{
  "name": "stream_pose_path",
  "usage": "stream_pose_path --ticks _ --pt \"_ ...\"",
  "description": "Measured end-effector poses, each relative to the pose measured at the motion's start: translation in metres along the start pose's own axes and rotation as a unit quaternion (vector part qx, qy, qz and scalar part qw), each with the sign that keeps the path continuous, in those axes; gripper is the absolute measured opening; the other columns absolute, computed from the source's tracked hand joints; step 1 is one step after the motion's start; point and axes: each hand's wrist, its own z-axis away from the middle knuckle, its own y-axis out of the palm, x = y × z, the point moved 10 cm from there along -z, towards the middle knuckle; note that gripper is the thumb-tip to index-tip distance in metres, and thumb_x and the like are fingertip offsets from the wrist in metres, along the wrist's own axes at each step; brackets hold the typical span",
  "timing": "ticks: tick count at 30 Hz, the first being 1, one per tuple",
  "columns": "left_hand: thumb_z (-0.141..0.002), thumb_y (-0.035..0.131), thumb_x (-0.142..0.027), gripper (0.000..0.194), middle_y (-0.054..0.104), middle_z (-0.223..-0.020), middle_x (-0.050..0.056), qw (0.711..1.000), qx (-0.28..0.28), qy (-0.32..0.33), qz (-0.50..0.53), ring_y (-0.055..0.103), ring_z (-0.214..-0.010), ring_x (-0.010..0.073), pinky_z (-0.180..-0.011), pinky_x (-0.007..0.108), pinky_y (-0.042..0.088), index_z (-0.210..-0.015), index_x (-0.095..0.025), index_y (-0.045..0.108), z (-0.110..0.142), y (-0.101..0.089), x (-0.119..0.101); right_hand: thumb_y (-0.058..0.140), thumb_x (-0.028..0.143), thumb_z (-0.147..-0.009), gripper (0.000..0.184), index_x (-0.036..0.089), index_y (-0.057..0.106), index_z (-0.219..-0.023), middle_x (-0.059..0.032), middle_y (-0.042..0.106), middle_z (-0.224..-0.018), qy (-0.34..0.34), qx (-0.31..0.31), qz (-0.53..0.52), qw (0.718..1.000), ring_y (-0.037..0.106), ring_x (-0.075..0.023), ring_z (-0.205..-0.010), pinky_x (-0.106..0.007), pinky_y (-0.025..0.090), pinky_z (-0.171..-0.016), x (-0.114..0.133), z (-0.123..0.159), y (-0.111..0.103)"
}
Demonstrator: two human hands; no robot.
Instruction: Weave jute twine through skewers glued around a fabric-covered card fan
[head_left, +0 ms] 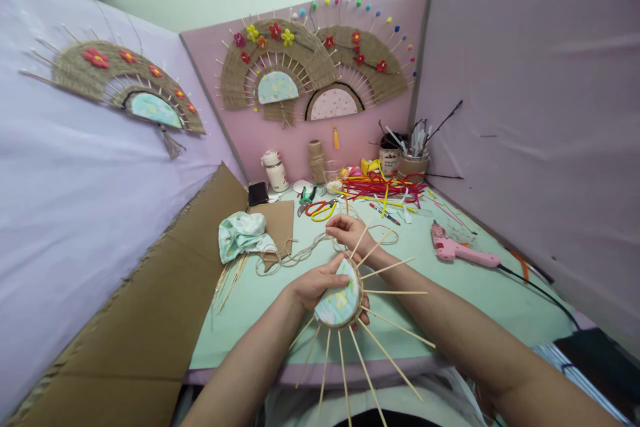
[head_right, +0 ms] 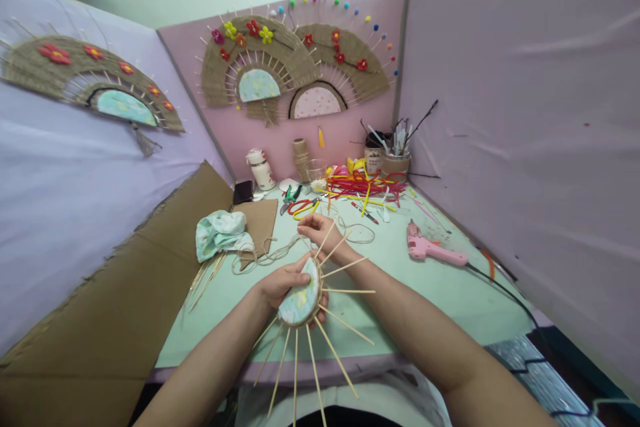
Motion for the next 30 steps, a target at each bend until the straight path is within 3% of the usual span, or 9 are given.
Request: stream_pose_path --ticks 7,14,16,20,26,30 --pt "-0.079 0.063 -0.034 0.045 0.068 -0.097 0.013 1.0 -0.017 0.01 -0.013 0.07 -0.079 0.0312 -0.065 0.042 0.053 -0.114 -0.026 0.037 -0.001 -0.004 -0.003 0.073 0.032 -0.057 0.024 0.018 0.06 -0.072 0.0041 0.055 -0.063 0.004 -0.025 -0.008 1.0 0.044 -0.0074 -0.053 -0.021 0.032 -0.046 0.007 -0.004 -0.012" --pt "-0.078 0.065 -0.033 0.038 0.069 -0.096 0.013 0.998 -0.047 0.017 -0.03 0.07 -0.078 0.0303 -0.062 0.038 0.053 -0.104 -0.024 0.039 -0.003 -0.011 -0.003 0.078 0.035 -0.059 0.036 0.019 0.059 -0.085 0.0095 0.04 -0.053 0.061 0.061 -0.103 0.991 0.026 -0.0032 -0.042 -0.019 0.018 -0.04 0.023 -0.01 -0.032" --pt "-0.077 0.066 -0.033 0.04 0.069 -0.095 0.013 0.998 -0.048 0.003 -0.027 0.07 -0.078 0.0306 -0.062 0.038 0.053 -0.105 -0.024 0.039 -0.003 -0.011 0.0 0.078 0.038 -0.061 0.036 0.019 0.057 -0.083 0.0098 0.038 -0.052 0.067 0.05 -0.129 0.988 0.022 -0.003 -0.041 -0.019 0.015 -0.04 0.03 -0.012 -0.046" --pt "-0.076 0.067 -0.033 0.043 0.068 -0.094 0.014 0.997 -0.061 -0.007 -0.037 0.07 -0.078 0.0306 -0.066 0.041 0.053 -0.106 -0.023 0.038 -0.004 -0.013 0.002 0.079 0.039 -0.06 0.036 0.02 0.056 -0.081 0.0081 0.042 -0.053 0.036 0.002 -0.163 0.986 0.027 -0.0045 -0.042 -0.02 0.018 -0.041 0.045 -0.013 -0.067" --pt "-0.079 0.064 -0.032 0.037 0.07 -0.093 0.012 0.995 -0.093 0.006 -0.041 0.07 -0.078 0.029 -0.06 0.036 0.054 -0.103 -0.024 0.037 -0.005 -0.025 0.001 0.079 0.041 -0.06 0.036 0.023 0.056 -0.08 0.0061 0.044 -0.058 -0.049 -0.007 -0.195 0.98 0.036 -0.0071 -0.049 -0.022 0.029 -0.045 0.069 -0.009 -0.069" --pt "-0.077 0.066 -0.031 0.038 0.07 -0.093 0.012 0.989 -0.134 0.031 -0.051 0.07 -0.077 0.0273 -0.061 0.035 0.054 -0.101 -0.023 0.038 -0.004 -0.032 -0.008 0.077 0.044 -0.06 0.037 0.022 0.051 -0.073 0.0067 0.039 -0.057 -0.041 -0.035 -0.168 0.984 0.03 -0.0065 -0.045 -0.022 0.024 -0.041 0.065 -0.012 -0.076"
